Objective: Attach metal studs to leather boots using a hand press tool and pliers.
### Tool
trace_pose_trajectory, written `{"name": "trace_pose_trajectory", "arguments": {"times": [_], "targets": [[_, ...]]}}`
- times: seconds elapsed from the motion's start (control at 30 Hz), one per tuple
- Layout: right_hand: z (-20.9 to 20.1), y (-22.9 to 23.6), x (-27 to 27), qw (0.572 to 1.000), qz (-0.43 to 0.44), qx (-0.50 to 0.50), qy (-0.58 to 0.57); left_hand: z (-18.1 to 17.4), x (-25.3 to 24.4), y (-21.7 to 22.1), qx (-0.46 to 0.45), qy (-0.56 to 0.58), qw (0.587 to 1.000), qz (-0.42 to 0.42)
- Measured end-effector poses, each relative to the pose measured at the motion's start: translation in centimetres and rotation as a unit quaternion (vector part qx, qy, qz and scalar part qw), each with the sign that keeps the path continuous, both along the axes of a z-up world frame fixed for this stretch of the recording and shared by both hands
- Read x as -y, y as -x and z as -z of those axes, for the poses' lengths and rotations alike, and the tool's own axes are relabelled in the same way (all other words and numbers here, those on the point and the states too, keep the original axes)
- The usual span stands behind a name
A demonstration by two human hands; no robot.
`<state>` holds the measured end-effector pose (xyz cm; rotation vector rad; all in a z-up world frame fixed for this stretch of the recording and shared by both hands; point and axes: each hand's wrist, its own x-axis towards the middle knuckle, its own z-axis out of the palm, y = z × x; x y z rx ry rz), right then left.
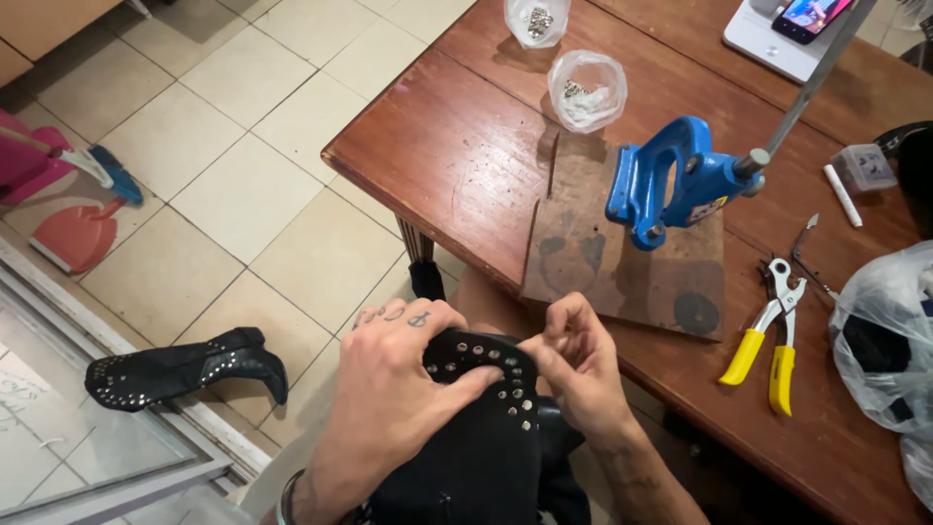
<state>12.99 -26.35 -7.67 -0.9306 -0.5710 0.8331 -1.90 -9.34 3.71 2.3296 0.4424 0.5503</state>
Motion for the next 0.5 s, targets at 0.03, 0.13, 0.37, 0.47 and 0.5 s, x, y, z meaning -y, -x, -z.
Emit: {"name": "trace_pose_trajectory", "arguments": {"times": [0.03, 0.13, 0.37, 0.47, 0.5], "targets": [[-1.0, 0.2, -0.2, 0.999, -0.023, -0.026, -0.021, 0.1, -0.2, 0.0, 0.013, -0.004, 1.000, 0.002], [-2.4, 0.6, -0.2, 0.997, -0.055, -0.038, -0.023, 0.1, -1.1, 0.0, 0.016, 0.009, 1.000, 0.017], [-3.7, 1.7, -1.3, 0.996, -0.008, 0.033, 0.083, -1.6, -4.1, -1.0, -0.082, 0.088, 0.978, 0.171], [-4.5, 2.9, -2.6, 0.983, 0.059, 0.103, 0.143, -1.2, -4.5, -0.6, -0.048, 0.024, 0.979, 0.194], [-5.3, 2.6, -3.0, 0.982, 0.064, 0.106, 0.140, -0.7, -4.9, -0.3, -0.046, 0.020, 0.979, 0.199]]}}
